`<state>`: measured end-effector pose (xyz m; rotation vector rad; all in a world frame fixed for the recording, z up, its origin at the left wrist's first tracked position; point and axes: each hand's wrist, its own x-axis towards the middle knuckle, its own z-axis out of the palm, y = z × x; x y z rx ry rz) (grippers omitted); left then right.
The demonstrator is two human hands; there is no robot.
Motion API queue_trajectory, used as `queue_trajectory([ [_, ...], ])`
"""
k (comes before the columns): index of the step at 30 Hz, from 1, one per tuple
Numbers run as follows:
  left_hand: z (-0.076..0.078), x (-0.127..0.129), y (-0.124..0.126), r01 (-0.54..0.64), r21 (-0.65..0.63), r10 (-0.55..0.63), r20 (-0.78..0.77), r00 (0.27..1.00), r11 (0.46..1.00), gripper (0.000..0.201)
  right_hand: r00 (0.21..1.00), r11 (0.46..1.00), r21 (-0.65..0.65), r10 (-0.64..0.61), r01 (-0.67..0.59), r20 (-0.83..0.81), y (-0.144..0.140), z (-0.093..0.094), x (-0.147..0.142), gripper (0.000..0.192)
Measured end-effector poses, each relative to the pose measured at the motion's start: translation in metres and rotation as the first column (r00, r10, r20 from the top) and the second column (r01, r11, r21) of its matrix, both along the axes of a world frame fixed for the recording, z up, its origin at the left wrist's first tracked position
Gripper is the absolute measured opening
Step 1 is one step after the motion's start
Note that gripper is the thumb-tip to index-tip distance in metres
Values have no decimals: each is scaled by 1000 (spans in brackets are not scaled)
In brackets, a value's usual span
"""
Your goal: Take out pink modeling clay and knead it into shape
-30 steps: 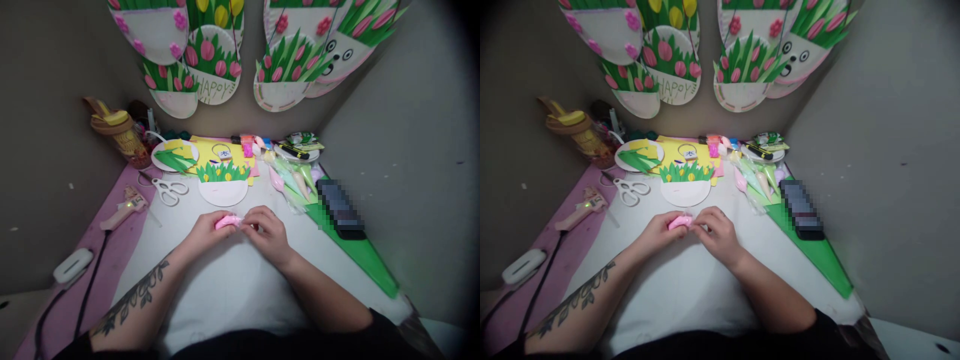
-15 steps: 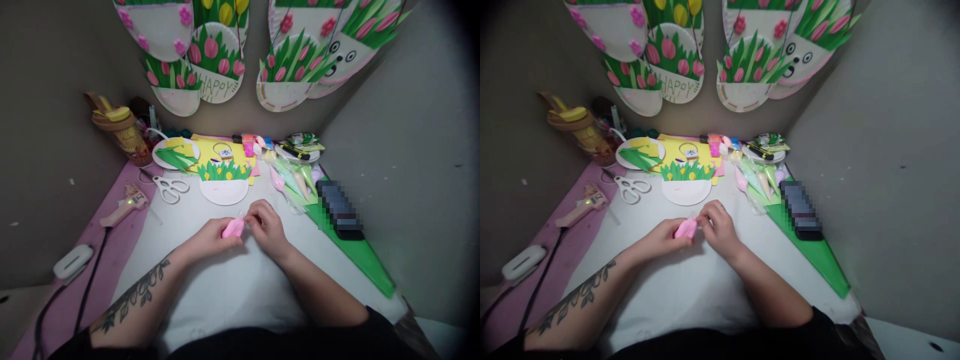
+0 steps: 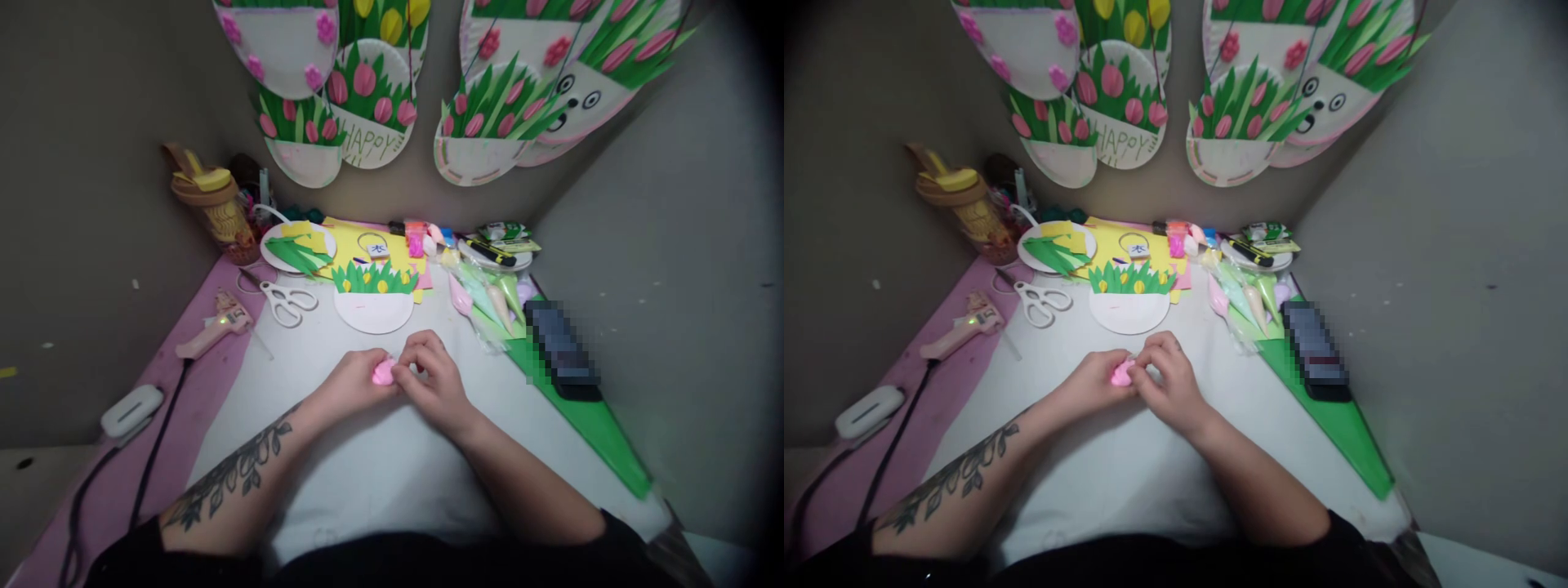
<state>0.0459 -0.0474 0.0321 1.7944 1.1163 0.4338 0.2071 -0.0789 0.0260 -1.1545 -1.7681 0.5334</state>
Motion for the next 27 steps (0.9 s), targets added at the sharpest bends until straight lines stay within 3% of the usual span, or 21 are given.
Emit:
queue_trajectory([
  [4, -3, 0, -1, -76, 9, 76, 24, 997, 997, 40, 995, 996, 0, -91, 91, -34, 1, -2, -3, 12],
  [8, -1, -3, -1, -39, 67, 39, -3, 999, 997, 39, 996, 997, 16, -80, 81, -42, 5, -6, 0, 11],
  [10, 0, -3, -1, -3, 179, 14, -61, 998, 984, 31, 998, 999, 8, -45, 45, -45, 6, -8, 2, 9],
  [13, 1, -2, -2, 40, 411, 40, -184, 982, 911, 19, 999, 999, -27, -35, 34, -35, 6, -7, 3, 4],
  [15, 1, -2, -3, 60, 473, 52, -221, 974, 879, 18, 999, 999, -34, -36, 35, -26, 5, -4, 2, 2],
  [19, 3, -4, -2, 52, 252, -6, -181, 983, 966, 25, 997, 997, 0, 74, -74, -3, 1, -1, 1, 8],
  [21, 4, -5, -2, 39, 165, -8, -184, 983, 986, 32, 999, 999, 31, 41, -42, 20, 1, -3, 2, 8],
  [24, 6, -4, -3, 25, 198, 15, -200, 980, 980, 31, 997, 995, 65, -72, 71, 25, 4, -6, 4, 9],
  [27, 7, -3, -7, 37, 293, 54, -297, 953, 955, 27, 998, 998, 32, -54, 54, 16, 8, -7, 6, 10],
])
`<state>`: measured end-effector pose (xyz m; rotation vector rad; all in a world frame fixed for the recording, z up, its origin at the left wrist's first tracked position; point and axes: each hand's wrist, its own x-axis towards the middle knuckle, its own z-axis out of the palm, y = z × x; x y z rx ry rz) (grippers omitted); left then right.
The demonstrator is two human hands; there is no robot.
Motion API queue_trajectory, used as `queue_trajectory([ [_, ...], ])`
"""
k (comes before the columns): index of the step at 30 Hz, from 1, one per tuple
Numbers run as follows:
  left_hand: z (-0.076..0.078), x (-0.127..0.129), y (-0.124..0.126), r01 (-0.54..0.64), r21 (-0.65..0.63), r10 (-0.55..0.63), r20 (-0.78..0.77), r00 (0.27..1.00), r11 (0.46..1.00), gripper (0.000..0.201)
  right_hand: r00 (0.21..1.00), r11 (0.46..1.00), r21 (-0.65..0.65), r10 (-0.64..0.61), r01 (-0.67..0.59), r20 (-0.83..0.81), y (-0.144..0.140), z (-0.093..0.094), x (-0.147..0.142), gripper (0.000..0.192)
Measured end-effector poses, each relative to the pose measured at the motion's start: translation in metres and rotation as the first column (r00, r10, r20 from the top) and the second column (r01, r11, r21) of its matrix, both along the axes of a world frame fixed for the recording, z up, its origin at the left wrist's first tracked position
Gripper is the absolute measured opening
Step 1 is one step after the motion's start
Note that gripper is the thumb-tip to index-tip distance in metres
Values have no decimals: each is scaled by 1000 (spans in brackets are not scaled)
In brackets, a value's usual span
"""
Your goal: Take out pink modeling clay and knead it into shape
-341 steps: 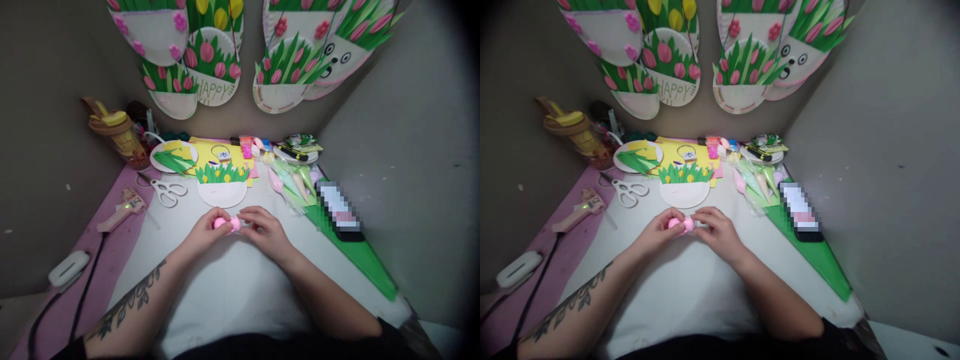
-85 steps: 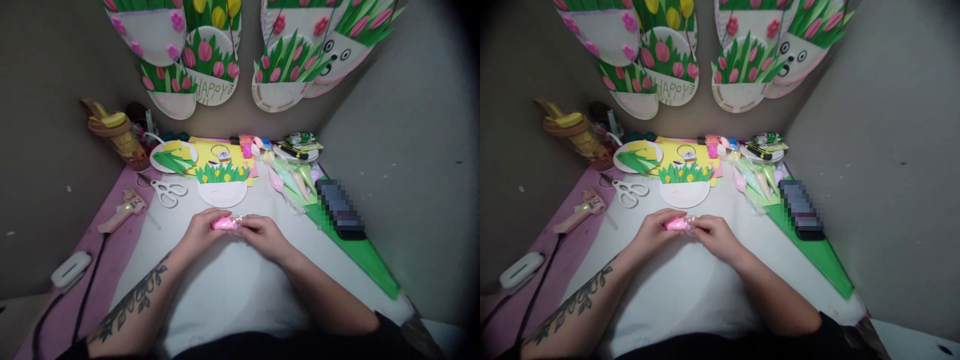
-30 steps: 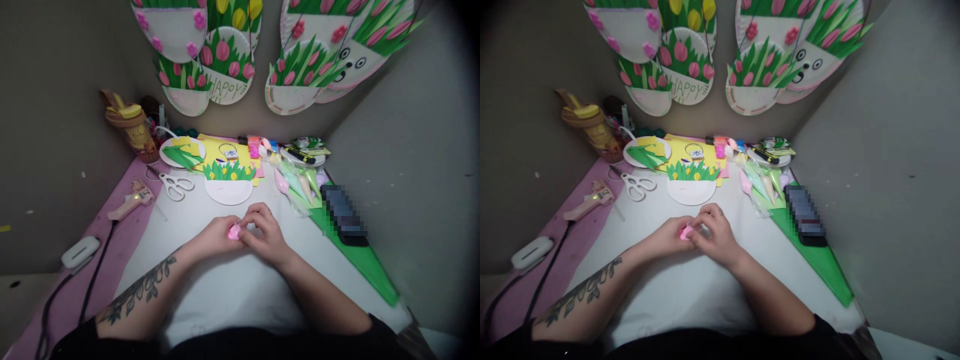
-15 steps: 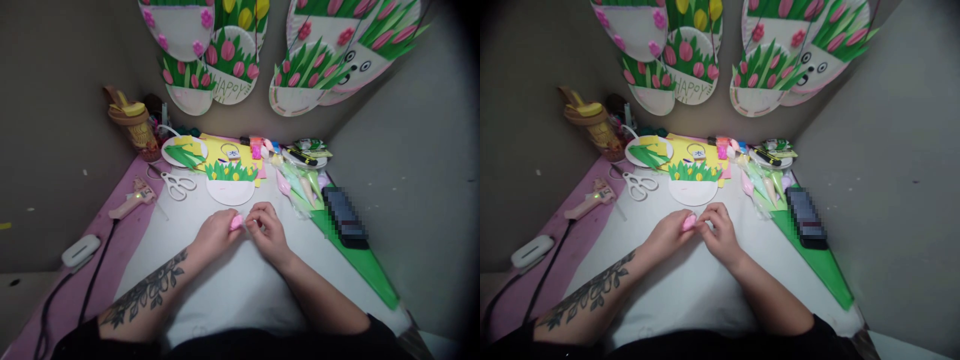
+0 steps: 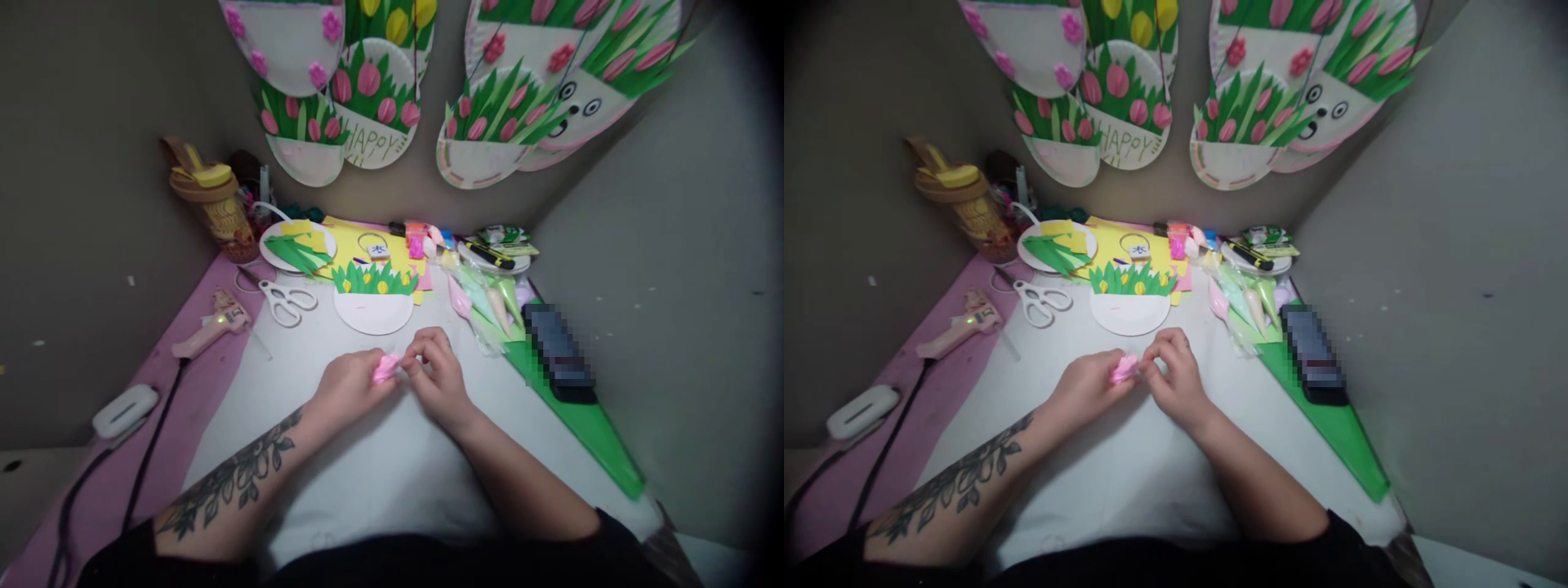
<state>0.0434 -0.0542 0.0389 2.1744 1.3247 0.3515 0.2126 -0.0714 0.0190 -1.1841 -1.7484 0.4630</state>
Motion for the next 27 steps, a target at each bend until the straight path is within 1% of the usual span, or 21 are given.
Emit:
queue_trajectory([
  [3, 1, 0, -2, -7, 122, 26, -153, 988, 993, 24, 999, 999, -26, 42, -42, 16, 0, 3, -2, 9],
  [5, 2, -1, -2, -10, 144, 37, -184, 982, 990, 24, 998, 999, -18, 44, -43, 40, -2, 6, -5, 9],
  [6, 3, -2, 0, -8, 125, 29, -167, 986, 992, 24, 997, 999, -11, 52, -51, 50, -3, 7, -6, 8],
  [8, 3, -4, 3, 28, 29, -26, -65, 998, 999, 24, 993, 995, 0, 100, -100, 58, -6, 8, -8, 6],
  [11, 1, -7, 7, 162, -132, -140, 159, 977, 978, 20, 979, 981, 20, 191, -192, 70, -9, 9, -7, 6],
  [13, 0, -6, 7, 178, -170, -136, 229, 964, 969, 24, 984, 986, 43, 158, -163, 84, -10, 8, -6, 7],
  [15, 0, -5, 5, 130, -152, -94, 226, 970, 980, 30, 994, 995, 82, 53, -60, 91, -9, 7, -5, 9],
  [17, 3, -4, 2, 92, -104, -71, 192, 979, 990, 30, 995, 993, 112, -37, 27, 88, -8, 6, -4, 10],
  [18, 4, -3, 1, 86, -77, -72, 168, 983, 993, 28, 995, 992, 116, -51, 41, 84, -6, 5, -3, 10],
  [20, 5, -3, -1, 69, -15, -68, 89, 994, 997, 24, 997, 996, 87, -31, 25, 71, -4, 5, -1, 10],
  [22, 5, -2, -3, 55, 48, -53, -40, 998, 997, 21, 999, 999, 33, 14, -15, 46, -2, 5, -1, 9],
  [25, 4, 0, -4, 77, 128, -45, -238, 970, 989, 18, 998, 998, -12, 57, -57, 36, -2, 8, -3, 9],
  [27, 2, 0, -4, 96, 163, -50, -266, 963, 982, 18, 997, 998, -6, 59, -59, 55, -3, 9, -6, 8],
])
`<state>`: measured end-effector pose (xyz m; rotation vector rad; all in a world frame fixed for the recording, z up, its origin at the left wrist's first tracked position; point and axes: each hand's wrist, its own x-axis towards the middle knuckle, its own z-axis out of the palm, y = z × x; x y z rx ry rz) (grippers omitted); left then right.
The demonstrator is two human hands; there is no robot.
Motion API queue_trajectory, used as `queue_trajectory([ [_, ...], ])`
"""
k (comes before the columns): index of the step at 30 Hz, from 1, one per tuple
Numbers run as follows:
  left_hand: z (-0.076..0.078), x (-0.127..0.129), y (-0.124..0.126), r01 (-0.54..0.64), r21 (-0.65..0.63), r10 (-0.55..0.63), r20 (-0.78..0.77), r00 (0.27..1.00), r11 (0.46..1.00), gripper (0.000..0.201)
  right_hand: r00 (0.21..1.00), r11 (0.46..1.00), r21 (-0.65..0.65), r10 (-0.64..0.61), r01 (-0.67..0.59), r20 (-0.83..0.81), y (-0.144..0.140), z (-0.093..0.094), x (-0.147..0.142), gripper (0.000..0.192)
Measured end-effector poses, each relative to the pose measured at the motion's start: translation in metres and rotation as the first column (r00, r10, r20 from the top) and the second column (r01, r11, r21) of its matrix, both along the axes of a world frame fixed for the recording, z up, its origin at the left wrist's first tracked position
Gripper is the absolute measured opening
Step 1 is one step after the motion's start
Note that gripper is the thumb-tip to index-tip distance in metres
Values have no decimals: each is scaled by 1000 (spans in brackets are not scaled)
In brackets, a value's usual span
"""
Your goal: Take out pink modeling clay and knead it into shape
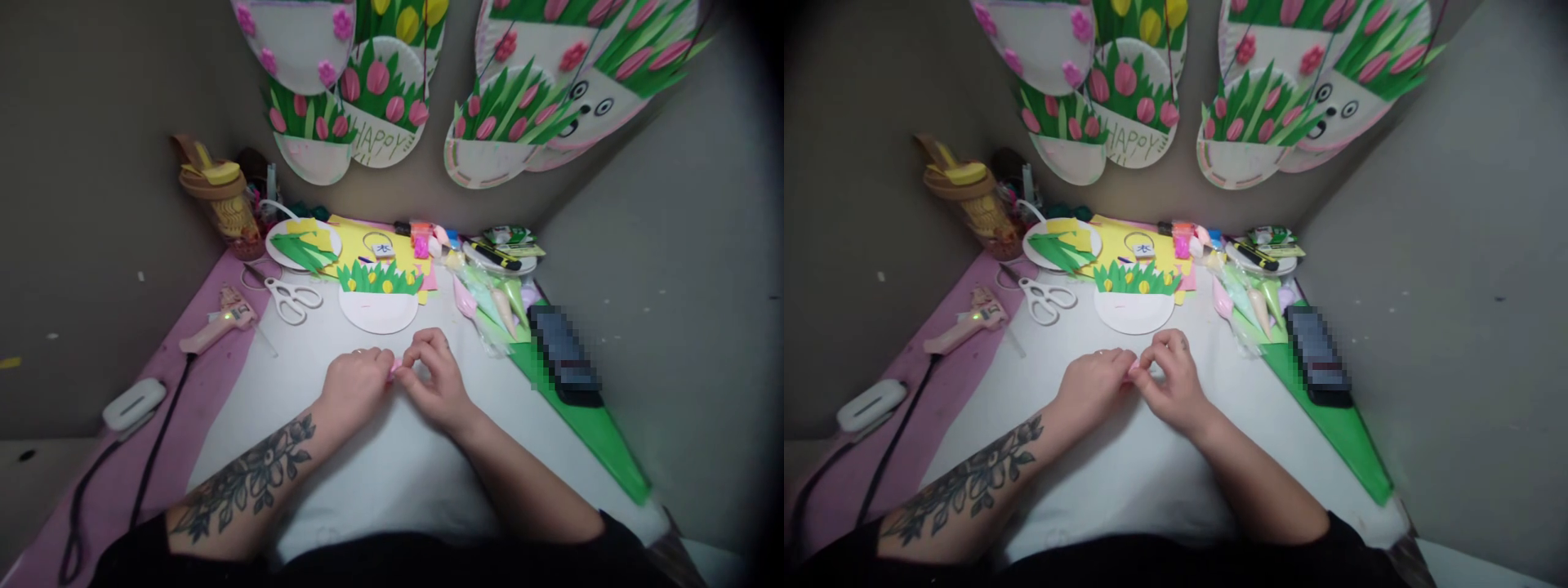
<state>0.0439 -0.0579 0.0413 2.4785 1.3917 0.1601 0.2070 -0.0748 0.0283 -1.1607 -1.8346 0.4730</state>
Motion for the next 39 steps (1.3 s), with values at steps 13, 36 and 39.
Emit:
queue_trajectory([
  [13, -4, -2, 8, -14, -314, 165, 461, 872, 949, 26, 991, 993, 17, -112, 114, -78, 1, -9, 4, 10],
  [36, 1, -4, 8, -145, -48, 142, -47, 989, 988, 18, 999, 999, 24, -49, 48, 16, -2, -3, 0, 2],
  [39, 1, -3, 7, -121, -10, 122, 75, 990, 993, 21, 993, 993, -44, -113, 112, -24, -1, -3, -1, 9],
])
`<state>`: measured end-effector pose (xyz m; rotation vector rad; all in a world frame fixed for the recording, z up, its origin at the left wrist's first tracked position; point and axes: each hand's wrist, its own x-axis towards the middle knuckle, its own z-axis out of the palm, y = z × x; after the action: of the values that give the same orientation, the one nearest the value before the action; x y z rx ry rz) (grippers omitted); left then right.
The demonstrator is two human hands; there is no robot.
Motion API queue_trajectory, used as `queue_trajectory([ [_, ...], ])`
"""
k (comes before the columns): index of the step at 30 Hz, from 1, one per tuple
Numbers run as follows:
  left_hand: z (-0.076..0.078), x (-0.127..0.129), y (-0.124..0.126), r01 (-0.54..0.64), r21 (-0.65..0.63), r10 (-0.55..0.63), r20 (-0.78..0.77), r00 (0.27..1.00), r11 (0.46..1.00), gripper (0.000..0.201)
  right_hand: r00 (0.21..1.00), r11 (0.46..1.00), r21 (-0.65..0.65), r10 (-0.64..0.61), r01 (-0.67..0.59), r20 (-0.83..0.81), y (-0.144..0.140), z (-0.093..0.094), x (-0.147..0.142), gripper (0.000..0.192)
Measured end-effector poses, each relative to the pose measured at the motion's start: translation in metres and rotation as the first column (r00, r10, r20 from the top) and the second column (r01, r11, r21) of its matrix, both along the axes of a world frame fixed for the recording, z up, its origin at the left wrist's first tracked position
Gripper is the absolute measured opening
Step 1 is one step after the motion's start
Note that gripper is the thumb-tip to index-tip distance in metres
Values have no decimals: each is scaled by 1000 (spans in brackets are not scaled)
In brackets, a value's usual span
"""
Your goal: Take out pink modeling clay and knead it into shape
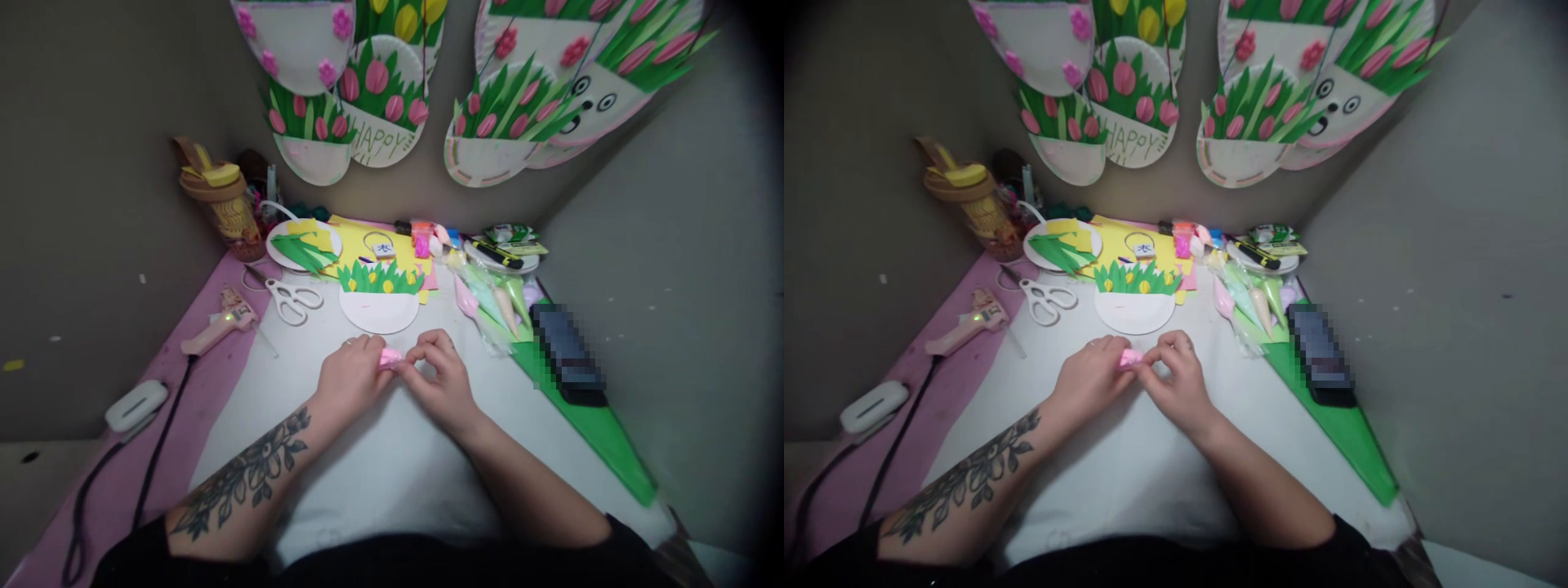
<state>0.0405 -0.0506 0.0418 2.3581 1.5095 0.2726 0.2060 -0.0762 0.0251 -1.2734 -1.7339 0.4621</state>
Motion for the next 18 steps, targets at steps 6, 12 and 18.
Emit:
queue_trajectory([
  [6, -6, -1, 4, 17, -209, 25, 195, 980, 978, 25, 998, 997, -53, 61, -60, 2, -1, 2, 0, 5],
  [12, -4, 2, 1, 121, -290, -7, 366, 931, 949, 23, 998, 998, 50, -36, 34, 48, 0, -3, -4, 9],
  [18, -12, 4, 2, 82, -317, 69, 440, 895, 945, 26, 998, 992, 115, -57, 53, 31, 2, -8, -4, 11],
])
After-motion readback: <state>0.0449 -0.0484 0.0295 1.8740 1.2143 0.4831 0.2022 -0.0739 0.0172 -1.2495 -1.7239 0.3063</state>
